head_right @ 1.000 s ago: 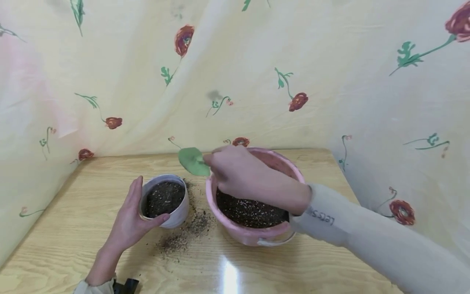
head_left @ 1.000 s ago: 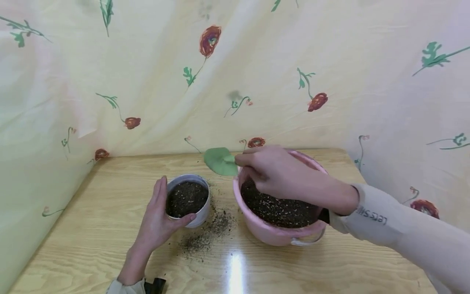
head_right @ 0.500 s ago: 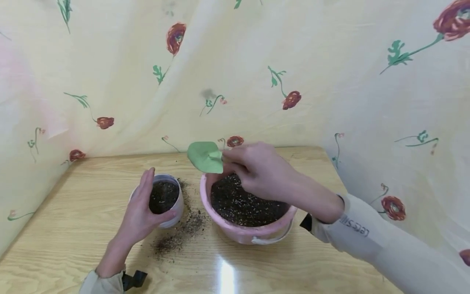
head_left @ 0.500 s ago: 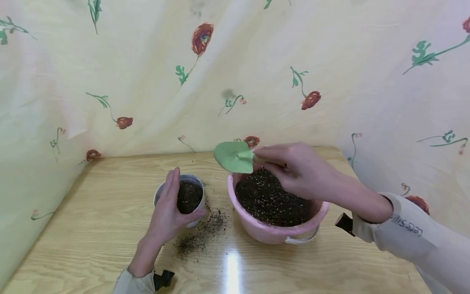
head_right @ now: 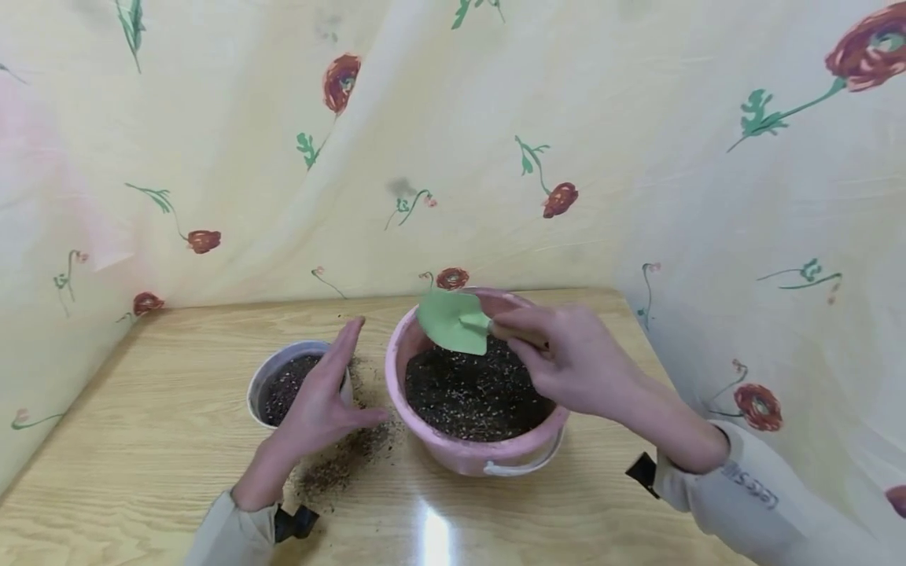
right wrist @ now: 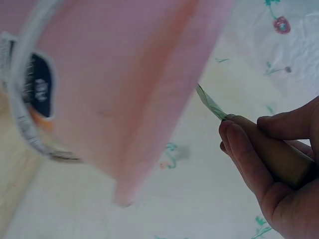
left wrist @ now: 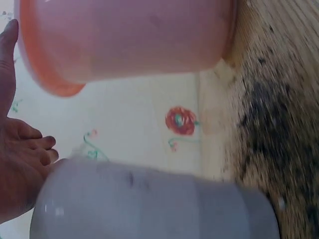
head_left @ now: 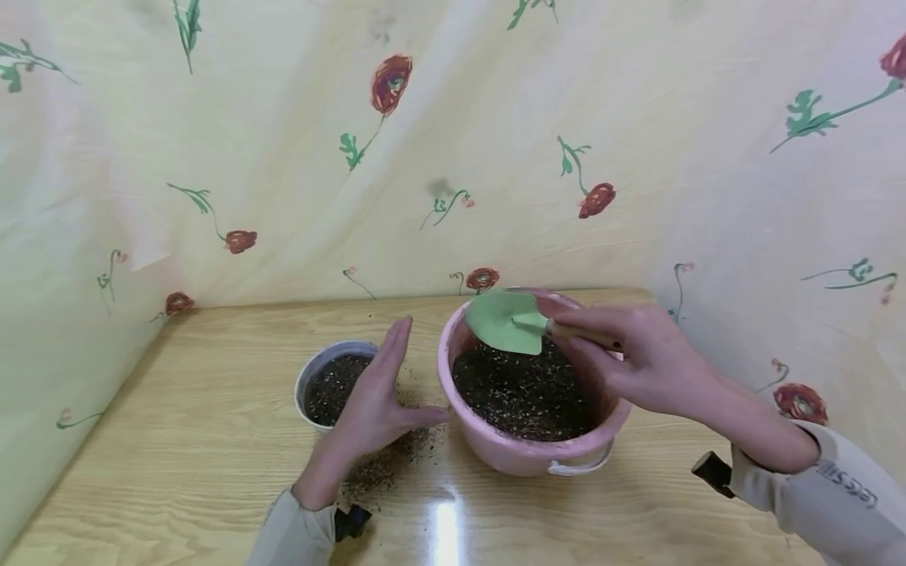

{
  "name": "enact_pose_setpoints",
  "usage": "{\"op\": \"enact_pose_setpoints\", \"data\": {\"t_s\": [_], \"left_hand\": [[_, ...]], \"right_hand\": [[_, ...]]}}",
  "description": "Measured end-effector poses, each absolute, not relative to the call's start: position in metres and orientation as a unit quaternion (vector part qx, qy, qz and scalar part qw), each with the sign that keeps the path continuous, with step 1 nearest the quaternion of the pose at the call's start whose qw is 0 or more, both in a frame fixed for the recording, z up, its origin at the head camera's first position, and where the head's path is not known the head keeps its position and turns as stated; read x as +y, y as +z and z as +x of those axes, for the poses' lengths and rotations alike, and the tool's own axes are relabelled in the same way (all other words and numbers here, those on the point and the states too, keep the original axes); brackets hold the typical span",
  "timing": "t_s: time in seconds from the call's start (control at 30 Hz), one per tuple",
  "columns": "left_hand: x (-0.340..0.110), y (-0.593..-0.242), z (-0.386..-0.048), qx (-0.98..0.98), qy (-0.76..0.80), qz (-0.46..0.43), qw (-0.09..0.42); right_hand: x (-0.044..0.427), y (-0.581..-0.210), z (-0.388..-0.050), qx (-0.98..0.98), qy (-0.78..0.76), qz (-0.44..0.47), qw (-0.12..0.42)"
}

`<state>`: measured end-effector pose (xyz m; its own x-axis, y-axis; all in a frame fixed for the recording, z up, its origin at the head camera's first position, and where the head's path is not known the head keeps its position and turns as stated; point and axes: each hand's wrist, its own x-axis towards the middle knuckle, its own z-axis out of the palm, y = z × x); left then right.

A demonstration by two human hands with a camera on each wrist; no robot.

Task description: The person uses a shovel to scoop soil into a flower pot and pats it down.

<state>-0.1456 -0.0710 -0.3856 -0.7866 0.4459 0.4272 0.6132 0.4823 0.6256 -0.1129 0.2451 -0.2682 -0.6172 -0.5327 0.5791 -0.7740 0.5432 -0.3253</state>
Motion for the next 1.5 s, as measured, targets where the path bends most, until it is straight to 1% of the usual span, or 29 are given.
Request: {"op": "enact_pose_setpoints", "data": {"t_s": [0.23,0.3,0.4,0.53,0.63,0.93,1.2,1.33,1.43,1.5], "left_hand": [[-0.051,-0.383,-0.149,-0.825,-0.438,-0.349,0.074],[-0.046,-0.383,-0.151,-0.813,-0.453,-0.361,0.064],[-0.042,-0.384,-0.152,-0.797,-0.472,-0.373,0.052],[-0.041,-0.386,-0.153,-0.792,-0.486,-0.366,0.045],[-0.041,-0.388,-0.154,-0.794,-0.49,-0.358,0.039],[-0.042,-0.385,-0.153,-0.803,-0.473,-0.362,0.032],[-0.045,-0.385,-0.156,-0.794,-0.47,-0.383,0.04],[-0.045,-0.386,-0.156,-0.794,-0.468,-0.385,0.042],[-0.044,-0.385,-0.157,-0.796,-0.465,-0.385,0.042],[-0.043,-0.385,-0.157,-0.795,-0.464,-0.387,0.042]], "right_hand": [[0.258,-0.28,-0.122,-0.881,0.267,0.344,0.185],[0.261,-0.282,-0.127,-0.888,0.262,0.338,0.166],[0.264,-0.282,-0.138,-0.902,0.256,0.328,0.112],[0.266,-0.273,-0.157,-0.919,0.249,0.306,0.001],[0.264,-0.266,-0.173,-0.919,0.235,0.311,-0.054],[0.252,-0.259,-0.217,-0.9,0.201,0.374,-0.101],[0.228,-0.26,-0.237,-0.892,0.177,0.397,-0.129],[0.221,-0.264,-0.24,-0.874,0.2,0.397,-0.195],[0.218,-0.267,-0.242,-0.855,0.23,0.384,-0.262],[0.217,-0.269,-0.243,-0.845,0.245,0.377,-0.29]]}}
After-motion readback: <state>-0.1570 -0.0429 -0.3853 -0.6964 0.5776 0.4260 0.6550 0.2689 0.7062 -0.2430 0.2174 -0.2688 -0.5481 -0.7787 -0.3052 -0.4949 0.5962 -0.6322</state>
